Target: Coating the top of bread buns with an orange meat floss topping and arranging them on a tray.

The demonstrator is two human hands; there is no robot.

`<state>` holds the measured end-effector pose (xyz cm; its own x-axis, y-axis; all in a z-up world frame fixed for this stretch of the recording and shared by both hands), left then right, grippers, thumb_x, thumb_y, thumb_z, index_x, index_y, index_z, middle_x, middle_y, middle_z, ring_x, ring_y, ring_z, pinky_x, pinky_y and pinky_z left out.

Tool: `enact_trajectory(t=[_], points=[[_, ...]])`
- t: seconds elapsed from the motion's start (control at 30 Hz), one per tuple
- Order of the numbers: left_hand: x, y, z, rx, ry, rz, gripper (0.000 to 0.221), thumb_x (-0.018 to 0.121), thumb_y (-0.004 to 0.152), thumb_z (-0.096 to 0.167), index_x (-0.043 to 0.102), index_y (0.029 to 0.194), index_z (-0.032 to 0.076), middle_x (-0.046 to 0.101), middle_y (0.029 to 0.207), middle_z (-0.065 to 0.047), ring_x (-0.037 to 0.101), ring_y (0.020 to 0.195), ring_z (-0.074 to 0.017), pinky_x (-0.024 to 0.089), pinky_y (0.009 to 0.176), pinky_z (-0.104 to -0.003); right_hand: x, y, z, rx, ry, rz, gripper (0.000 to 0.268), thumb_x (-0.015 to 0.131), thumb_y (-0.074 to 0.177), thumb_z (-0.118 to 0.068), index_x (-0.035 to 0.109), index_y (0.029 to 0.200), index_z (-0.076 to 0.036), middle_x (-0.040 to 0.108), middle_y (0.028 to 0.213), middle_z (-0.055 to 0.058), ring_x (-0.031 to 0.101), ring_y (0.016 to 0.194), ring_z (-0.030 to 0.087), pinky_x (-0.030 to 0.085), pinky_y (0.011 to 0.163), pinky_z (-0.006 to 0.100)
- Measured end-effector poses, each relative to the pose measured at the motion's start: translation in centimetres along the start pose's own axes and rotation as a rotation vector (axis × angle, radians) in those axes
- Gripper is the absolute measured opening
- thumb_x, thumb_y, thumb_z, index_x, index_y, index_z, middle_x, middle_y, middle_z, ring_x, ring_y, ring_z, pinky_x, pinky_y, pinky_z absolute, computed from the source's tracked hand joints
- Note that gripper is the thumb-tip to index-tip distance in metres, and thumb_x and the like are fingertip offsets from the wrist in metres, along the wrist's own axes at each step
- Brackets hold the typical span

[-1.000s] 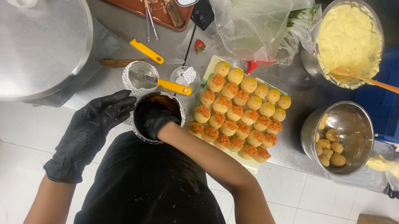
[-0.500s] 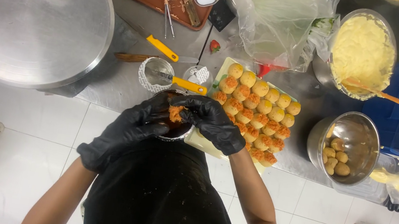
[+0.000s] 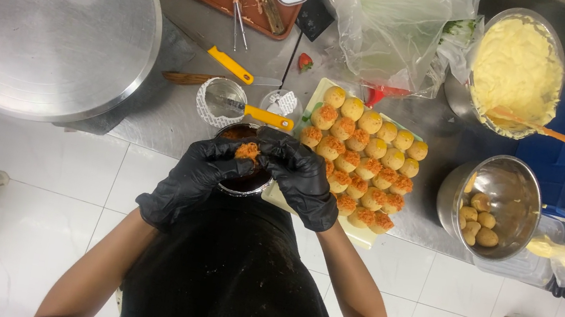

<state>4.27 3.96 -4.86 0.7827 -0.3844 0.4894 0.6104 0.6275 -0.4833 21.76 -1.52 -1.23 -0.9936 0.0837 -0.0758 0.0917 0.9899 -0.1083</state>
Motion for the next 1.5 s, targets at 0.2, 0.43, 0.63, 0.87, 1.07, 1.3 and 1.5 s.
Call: enact_trajectory(t=[0.2, 0.43, 0.63, 0.87, 1.07, 1.3, 1.5], points=[[-0.7, -0.2, -0.1, 0.046, 0.026, 0.053, 0.032, 0.074, 0.090, 0.002, 0.072, 0.121, -0.005, 0.077, 0.107, -0.009, 0.071, 0.091, -0.0129, 0.060, 0.083, -0.027, -0.1, -0.5, 0.0, -0.032, -0.070, 0.035, 0.033, 0.072, 0.095, 0.004, 0.068, 0.127, -0.002, 0.073, 0.121, 0.006, 0.068, 0.112, 0.011, 0.058, 0.099, 0.029], [-1.3, -1.5, 1.7, 0.036, -0.026, 0.114, 0.029, 0.072, 0.091, 0.001, 0.071, 0.119, -0.004, 0.076, 0.104, -0.008, 0.069, 0.093, -0.0120, 0.058, 0.085, -0.026, 0.6, -0.5, -0.3, -0.028, -0.307, -0.108, 0.052, 0.073, 0.089, -0.006, 0.058, 0.140, -0.005, 0.069, 0.128, 0.008, 0.069, 0.111, 0.013, 0.057, 0.096, 0.029], [1.3, -2.3, 3.3, -0.029, -0.055, 0.065, 0.036, 0.069, 0.088, 0.004, 0.070, 0.124, 0.004, 0.077, 0.109, -0.004, 0.070, 0.095, -0.0087, 0.058, 0.084, -0.024, 2.7, -0.8, -4.8, -0.252, -0.301, -0.038, 0.045, 0.075, 0.091, 0.001, 0.063, 0.134, -0.003, 0.066, 0.134, 0.014, 0.066, 0.122, 0.026, 0.055, 0.100, 0.034], [-0.6, -1.6, 1.4, 0.111, 0.190, 0.107, 0.031, 0.070, 0.087, -0.002, 0.072, 0.118, -0.003, 0.078, 0.106, -0.007, 0.070, 0.092, -0.0114, 0.061, 0.082, -0.027, 3.1, -1.5, -3.2, -0.299, -0.362, 0.018, 0.037, 0.071, 0.096, 0.004, 0.067, 0.131, -0.008, 0.073, 0.123, 0.009, 0.073, 0.113, 0.021, 0.059, 0.096, 0.032], [-1.0, -3.1, 4.7, 0.183, 0.280, 0.239, 0.029, 0.071, 0.089, 0.002, 0.072, 0.118, 0.000, 0.078, 0.106, -0.006, 0.070, 0.095, -0.0097, 0.060, 0.085, -0.025, 1.0, -1.3, -0.1, -0.186, -0.438, 0.122, 0.038, 0.068, 0.095, 0.005, 0.065, 0.130, -0.010, 0.074, 0.125, 0.012, 0.076, 0.106, 0.021, 0.060, 0.086, 0.031], [-0.3, -3.0, 4.2, 0.045, 0.100, 0.082, 0.035, 0.072, 0.091, 0.007, 0.069, 0.123, -0.004, 0.075, 0.109, -0.009, 0.069, 0.098, -0.0124, 0.058, 0.088, -0.027, 1.7, -1.4, -1.5, -0.109, -0.468, 0.026, 0.043, 0.069, 0.094, -0.001, 0.062, 0.136, -0.008, 0.071, 0.132, 0.013, 0.075, 0.104, 0.028, 0.061, 0.088, 0.036], [0.6, -3.1, 2.8, -0.089, -0.165, 0.013, 0.035, 0.062, 0.099, 0.016, 0.066, 0.126, -0.006, 0.074, 0.111, -0.009, 0.069, 0.099, -0.0133, 0.057, 0.088, -0.026, 3.5, -1.2, -6.3, -0.275, -0.387, -0.046, 0.052, 0.071, 0.093, 0.002, 0.058, 0.142, -0.008, 0.063, 0.144, 0.014, 0.065, 0.131, 0.030, 0.055, 0.106, 0.038]])
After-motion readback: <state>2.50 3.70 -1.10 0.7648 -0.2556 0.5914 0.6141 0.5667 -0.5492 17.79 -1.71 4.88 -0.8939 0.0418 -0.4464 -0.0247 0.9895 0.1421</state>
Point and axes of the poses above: each hand's wrist, its own y-axis towards the middle knuckle, its own x-axis out of the palm, z = x × y, the point moved 6 cm from there along y, towards the middle knuckle
